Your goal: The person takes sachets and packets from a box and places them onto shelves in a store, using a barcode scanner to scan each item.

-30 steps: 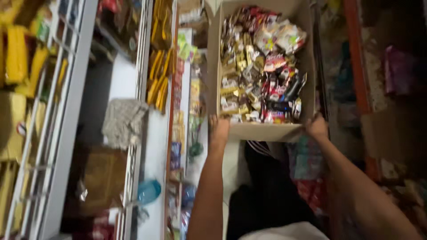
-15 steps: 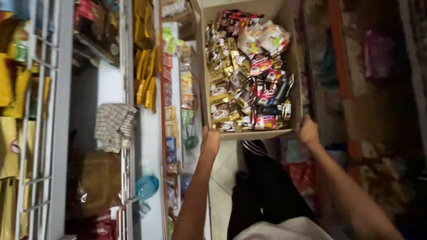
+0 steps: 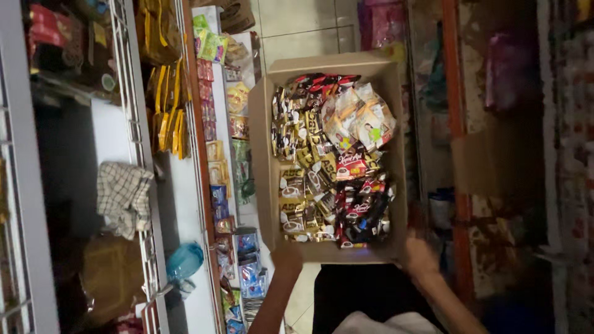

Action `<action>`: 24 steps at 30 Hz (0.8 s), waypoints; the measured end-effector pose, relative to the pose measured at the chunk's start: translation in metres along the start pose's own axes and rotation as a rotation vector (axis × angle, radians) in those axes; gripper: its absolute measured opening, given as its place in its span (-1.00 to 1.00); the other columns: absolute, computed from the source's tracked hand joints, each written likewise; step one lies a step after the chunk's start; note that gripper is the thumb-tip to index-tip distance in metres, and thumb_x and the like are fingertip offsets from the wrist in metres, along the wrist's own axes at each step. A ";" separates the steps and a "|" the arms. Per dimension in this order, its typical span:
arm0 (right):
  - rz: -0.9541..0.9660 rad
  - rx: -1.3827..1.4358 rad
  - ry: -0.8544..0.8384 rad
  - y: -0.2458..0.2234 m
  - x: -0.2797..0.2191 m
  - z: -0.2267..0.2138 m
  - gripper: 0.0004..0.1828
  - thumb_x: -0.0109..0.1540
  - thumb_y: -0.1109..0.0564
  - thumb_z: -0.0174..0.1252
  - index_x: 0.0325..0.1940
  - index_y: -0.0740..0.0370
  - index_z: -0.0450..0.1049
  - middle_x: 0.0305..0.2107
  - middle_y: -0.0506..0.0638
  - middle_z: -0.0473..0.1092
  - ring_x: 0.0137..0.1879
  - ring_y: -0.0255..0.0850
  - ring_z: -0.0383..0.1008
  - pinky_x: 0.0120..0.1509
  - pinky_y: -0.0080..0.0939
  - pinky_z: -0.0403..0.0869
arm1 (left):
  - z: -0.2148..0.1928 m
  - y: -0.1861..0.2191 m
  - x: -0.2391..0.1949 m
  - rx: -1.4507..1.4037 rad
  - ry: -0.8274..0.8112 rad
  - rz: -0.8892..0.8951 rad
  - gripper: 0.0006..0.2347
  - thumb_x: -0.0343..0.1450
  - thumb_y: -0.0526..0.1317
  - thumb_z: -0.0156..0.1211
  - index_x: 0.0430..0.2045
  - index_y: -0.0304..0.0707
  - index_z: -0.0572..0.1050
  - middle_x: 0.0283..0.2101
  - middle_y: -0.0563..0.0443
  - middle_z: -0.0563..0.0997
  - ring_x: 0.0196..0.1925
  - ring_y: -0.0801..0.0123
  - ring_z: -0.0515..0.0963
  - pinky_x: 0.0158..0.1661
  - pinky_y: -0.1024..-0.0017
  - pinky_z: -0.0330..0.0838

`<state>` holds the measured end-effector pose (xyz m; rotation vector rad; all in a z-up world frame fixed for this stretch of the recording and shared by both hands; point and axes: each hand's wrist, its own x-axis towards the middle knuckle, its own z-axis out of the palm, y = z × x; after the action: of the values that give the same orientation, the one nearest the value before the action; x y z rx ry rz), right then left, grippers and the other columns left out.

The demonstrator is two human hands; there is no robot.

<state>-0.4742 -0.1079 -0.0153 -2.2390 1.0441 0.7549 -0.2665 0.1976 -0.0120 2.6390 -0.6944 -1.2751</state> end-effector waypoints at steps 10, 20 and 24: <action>-1.019 -0.759 -0.064 -0.053 0.081 0.040 -0.58 0.18 0.11 0.04 0.14 0.03 0.42 0.12 0.07 0.31 0.36 0.15 0.18 0.46 0.30 0.06 | -0.063 0.211 0.240 0.317 0.562 0.249 -0.42 0.23 -0.24 0.19 0.24 -0.27 0.39 0.27 -0.20 0.42 0.35 -0.05 0.38 0.32 -0.08 0.00; -0.698 -0.163 -0.481 -0.064 0.060 0.002 -0.25 0.00 0.13 0.34 0.28 0.23 0.34 0.01 0.15 0.44 -0.06 0.08 0.57 0.01 0.05 0.52 | -0.096 0.103 0.174 -0.180 0.405 0.111 -0.77 0.45 -0.12 0.16 -0.22 -0.27 0.65 -0.32 -0.26 0.66 -0.15 -0.09 0.65 0.30 -0.07 0.18; -0.164 0.760 -0.228 -0.063 0.029 0.026 -0.42 0.12 0.04 0.35 0.19 0.25 0.46 -0.22 0.13 0.57 -0.19 -0.07 0.57 -0.11 -0.08 0.54 | -0.111 0.095 0.065 -0.382 0.705 0.128 -0.72 0.30 -0.08 0.36 -0.25 -0.26 0.71 -0.45 -0.31 0.64 -0.33 -0.13 0.59 -0.18 0.12 0.40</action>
<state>-0.4142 -0.0700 -0.0380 -1.5222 0.8344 0.4239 -0.1793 0.0747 0.0414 2.4144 -0.4321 -0.3333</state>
